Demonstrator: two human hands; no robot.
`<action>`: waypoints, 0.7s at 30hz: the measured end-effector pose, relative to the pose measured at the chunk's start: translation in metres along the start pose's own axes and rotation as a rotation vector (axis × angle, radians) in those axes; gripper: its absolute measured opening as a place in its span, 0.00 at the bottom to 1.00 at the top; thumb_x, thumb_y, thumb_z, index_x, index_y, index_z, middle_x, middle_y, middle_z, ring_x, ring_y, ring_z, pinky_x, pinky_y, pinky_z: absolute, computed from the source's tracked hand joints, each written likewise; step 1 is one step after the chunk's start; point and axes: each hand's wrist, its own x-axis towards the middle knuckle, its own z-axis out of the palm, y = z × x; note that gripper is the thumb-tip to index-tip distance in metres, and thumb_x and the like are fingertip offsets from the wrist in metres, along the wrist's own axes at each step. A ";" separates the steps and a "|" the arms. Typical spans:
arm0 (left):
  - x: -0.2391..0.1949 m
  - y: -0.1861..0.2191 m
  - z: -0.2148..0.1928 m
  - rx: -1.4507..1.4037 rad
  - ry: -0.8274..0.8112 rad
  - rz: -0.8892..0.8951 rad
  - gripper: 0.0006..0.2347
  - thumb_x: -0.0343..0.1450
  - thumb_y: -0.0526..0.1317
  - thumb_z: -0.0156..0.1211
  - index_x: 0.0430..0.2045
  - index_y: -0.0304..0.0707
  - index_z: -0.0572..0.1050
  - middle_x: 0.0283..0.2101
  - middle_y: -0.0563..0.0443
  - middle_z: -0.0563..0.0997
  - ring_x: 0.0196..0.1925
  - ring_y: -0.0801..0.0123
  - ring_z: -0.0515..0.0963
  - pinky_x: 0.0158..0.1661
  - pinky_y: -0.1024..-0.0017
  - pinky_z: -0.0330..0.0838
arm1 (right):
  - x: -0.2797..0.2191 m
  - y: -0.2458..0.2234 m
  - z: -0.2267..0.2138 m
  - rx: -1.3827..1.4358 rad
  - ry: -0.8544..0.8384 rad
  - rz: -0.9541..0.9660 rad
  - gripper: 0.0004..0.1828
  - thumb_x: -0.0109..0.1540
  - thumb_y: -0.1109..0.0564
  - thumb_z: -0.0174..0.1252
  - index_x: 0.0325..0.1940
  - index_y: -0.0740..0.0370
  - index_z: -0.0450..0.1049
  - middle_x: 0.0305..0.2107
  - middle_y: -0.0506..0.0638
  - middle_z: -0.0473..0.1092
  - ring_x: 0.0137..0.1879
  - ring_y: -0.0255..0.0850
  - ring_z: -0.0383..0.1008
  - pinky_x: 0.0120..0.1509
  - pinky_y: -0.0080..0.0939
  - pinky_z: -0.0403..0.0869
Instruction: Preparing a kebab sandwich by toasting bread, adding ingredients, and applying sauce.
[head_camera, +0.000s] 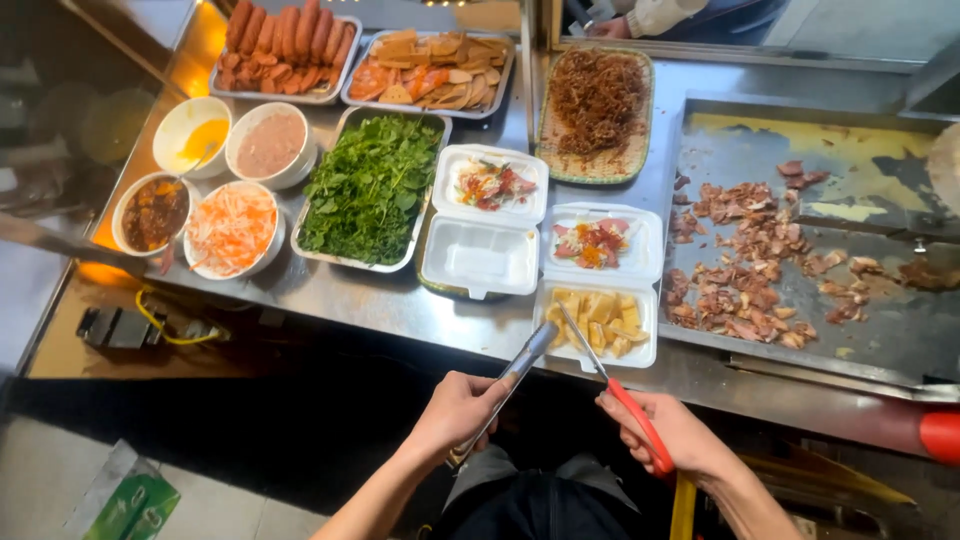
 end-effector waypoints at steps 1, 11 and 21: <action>-0.005 0.007 -0.001 0.156 0.035 0.030 0.23 0.75 0.53 0.58 0.12 0.38 0.70 0.14 0.50 0.73 0.10 0.70 0.71 0.14 0.75 0.62 | -0.002 0.003 0.002 -0.020 0.012 -0.021 0.17 0.66 0.45 0.62 0.40 0.64 0.78 0.15 0.50 0.58 0.15 0.35 0.55 0.15 0.33 0.57; 0.009 0.007 -0.047 0.708 -0.079 0.247 0.22 0.75 0.60 0.49 0.16 0.48 0.74 0.11 0.55 0.78 0.17 0.69 0.83 0.31 0.74 0.76 | -0.038 0.013 0.031 -0.029 0.098 -0.131 0.11 0.68 0.49 0.60 0.41 0.58 0.81 0.15 0.49 0.61 0.17 0.34 0.58 0.19 0.33 0.56; 0.070 -0.001 -0.061 0.961 0.120 0.125 0.24 0.63 0.72 0.53 0.34 0.63 0.87 0.40 0.56 0.89 0.47 0.68 0.86 0.49 0.77 0.75 | -0.031 0.006 -0.034 -0.430 1.059 -0.020 0.29 0.55 0.29 0.63 0.54 0.41 0.77 0.40 0.49 0.81 0.50 0.54 0.80 0.49 0.51 0.74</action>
